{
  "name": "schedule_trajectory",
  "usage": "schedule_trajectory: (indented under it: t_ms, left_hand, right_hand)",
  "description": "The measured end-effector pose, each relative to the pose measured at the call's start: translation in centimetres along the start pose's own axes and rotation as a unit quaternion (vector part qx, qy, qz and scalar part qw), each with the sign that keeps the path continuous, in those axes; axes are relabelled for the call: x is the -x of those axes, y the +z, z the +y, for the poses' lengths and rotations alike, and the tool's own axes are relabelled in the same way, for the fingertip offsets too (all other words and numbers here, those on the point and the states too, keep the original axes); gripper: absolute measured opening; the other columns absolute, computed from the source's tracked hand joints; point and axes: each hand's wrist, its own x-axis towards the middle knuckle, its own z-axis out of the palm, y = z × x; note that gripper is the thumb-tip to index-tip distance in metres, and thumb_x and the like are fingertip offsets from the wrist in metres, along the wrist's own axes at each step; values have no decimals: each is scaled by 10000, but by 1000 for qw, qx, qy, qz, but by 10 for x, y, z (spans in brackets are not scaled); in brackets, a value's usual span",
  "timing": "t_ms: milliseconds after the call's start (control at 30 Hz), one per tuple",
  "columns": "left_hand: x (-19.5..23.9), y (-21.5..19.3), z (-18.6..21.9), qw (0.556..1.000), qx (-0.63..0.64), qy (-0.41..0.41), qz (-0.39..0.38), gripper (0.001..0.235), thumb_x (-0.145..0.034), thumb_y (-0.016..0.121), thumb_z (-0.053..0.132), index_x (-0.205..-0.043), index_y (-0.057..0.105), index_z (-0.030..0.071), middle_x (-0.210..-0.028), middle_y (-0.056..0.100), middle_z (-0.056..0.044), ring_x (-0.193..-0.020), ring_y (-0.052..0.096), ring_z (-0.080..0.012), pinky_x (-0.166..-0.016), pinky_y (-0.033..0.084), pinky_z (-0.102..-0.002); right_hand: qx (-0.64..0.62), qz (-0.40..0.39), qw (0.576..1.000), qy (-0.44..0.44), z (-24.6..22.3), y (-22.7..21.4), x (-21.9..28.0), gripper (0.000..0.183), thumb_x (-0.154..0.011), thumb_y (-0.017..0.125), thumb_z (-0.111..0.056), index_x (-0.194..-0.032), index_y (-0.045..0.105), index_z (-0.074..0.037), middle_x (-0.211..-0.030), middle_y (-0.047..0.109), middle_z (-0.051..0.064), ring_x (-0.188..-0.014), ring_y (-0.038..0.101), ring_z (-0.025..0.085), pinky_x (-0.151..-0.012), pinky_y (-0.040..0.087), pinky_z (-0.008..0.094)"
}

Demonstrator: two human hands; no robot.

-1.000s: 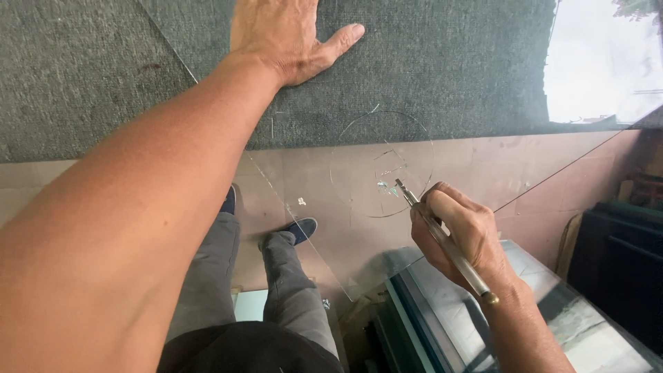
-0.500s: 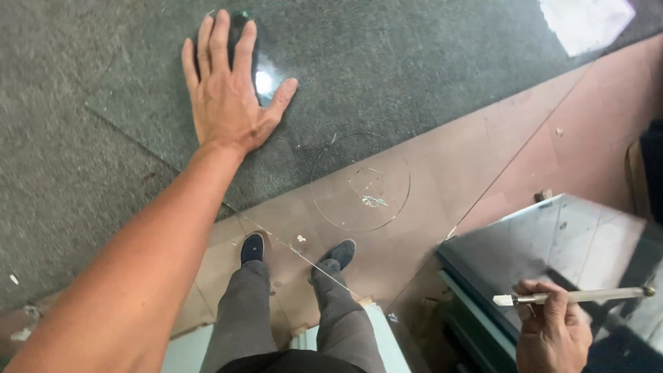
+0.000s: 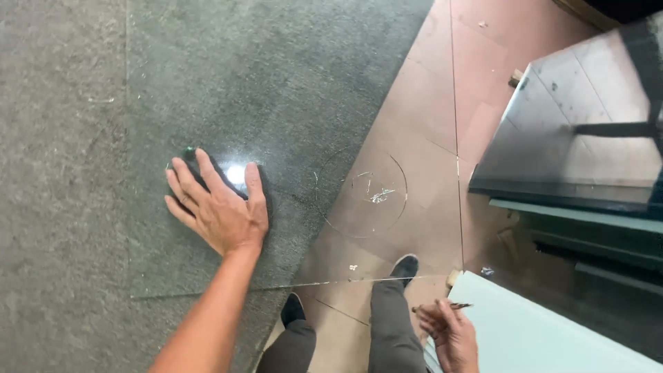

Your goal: The person uses a glass cutter to score and break a large sheet of glass laid on a workbench. They repeatedly score along a circular outline and tap the glass to propagate the break, gradually enlarging the circular cutout. The person holds the sheet steady with one hand while operating the cutter with the other.

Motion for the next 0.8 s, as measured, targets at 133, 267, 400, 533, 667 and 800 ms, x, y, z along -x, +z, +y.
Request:
schedule_trajectory:
  t_ms: [133, 267, 400, 533, 667, 800]
  left_hand:
    - [0, 1, -1, 1000, -21, 2, 9, 864, -1130, 529, 677, -1701, 527, 28, -1758, 391, -307, -1650, 285, -485, -1283, 191, -735]
    - [-1, 10, -11, 999, -43, -2, -2, 879, -1139, 534, 705, -1699, 528, 27, -1755, 392, -318, -1651, 253, -467, -1263, 164, -743]
    - [-2, 7, -8, 999, -29, 3, -26, 968, -1120, 431, 774, -1717, 506, 16, -1777, 333, -323, -1658, 215, -452, -1273, 111, -732]
    - [-4, 8, -10, 999, -27, -16, -38, 1032, -1092, 362, 823, -1732, 462, 19, -1782, 336, -323, -1666, 191, -451, -1264, 75, -738]
    - [-4, 11, -12, 999, -27, -22, -31, 1031, -1088, 387, 826, -1731, 474, 24, -1784, 344, -305, -1669, 190, -448, -1270, 72, -731]
    - [-4, 12, -13, 999, -27, -9, -25, 1018, -1104, 390, 813, -1728, 483, 14, -1777, 350, -313, -1662, 201, -464, -1265, 78, -741]
  right_hand:
    - [156, 49, 985, -64, 39, 86, 41, 390, -1122, 657, -226, -1289, 795, 98, -673, 501, 158, -587, 498, 259, -531, 428, 397]
    - [21, 22, 986, -164, 67, 149, 38, 178, -1010, 726, -25, -1132, 777, 94, -720, 650, 176, -514, 521, 193, -413, 375, 336]
    - [-232, 24, 969, -79, 80, 196, 34, 197, -988, 737, -103, -1164, 713, -18, -916, 777, 263, -605, 626, 195, -511, 438, 345]
    - [-410, -69, 908, -43, 79, 237, 52, 326, -1086, 639, -232, -1290, 757, -7, -1007, 792, 186, -665, 606, 183, -528, 457, 306]
    - [-487, -89, 869, 0, 73, 260, 68, 345, -1096, 596, -268, -1289, 780, -48, -1037, 781, 143, -739, 585, 202, -523, 460, 300]
    - [-501, -73, 862, 39, 66, 275, 75, 361, -1061, 597, -260, -1299, 780, -59, -1044, 780, 127, -674, 481, 172, -478, 390, 273]
